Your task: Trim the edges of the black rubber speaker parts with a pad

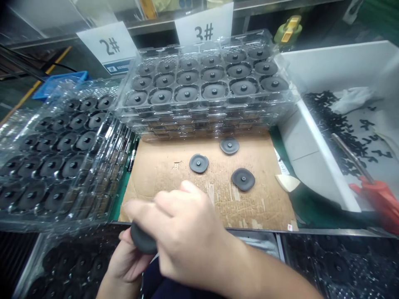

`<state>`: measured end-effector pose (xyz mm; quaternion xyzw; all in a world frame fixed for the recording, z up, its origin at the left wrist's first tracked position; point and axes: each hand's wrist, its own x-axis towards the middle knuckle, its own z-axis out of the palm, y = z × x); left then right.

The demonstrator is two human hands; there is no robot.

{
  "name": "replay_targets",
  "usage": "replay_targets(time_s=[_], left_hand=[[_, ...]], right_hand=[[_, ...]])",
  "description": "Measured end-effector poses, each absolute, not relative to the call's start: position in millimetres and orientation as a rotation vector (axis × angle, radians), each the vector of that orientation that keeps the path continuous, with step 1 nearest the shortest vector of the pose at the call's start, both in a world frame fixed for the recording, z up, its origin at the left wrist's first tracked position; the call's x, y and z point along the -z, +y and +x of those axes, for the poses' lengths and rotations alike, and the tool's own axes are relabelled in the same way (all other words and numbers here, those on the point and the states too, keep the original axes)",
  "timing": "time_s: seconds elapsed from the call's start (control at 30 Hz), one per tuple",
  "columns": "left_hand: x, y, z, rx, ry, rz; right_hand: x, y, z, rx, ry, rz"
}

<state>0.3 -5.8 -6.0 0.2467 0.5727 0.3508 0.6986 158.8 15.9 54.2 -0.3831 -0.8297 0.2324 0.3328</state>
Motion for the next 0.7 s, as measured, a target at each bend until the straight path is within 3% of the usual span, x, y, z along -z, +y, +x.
replay_targets(time_s=[0.13, 0.33, 0.43, 0.53, 0.7], left_hand=[[-6.3, -2.9, 3.0, -1.013, 0.967, 0.303], [-9.6, -1.9, 4.2, -1.066, 0.858, 0.250], [-10.2, -2.7, 7.0, -1.035, 0.808, 0.251], [-13.3, -3.4, 11.1, -1.032, 0.818, 0.247], [-12.6, -4.4, 8.2, -1.083, 0.833, 0.267]], right_hand=[[-49.7, -1.6, 164.8, -0.574, -2.063, -1.230], [-31.3, 3.6, 189.3, -1.084, -1.668, -1.307], [-35.0, 6.9, 192.4, -0.842, -1.544, -1.472], [-46.9, 3.3, 178.0, -0.619, -1.638, -1.332], [-50.0, 1.5, 145.5, -0.666, -1.906, -0.940]])
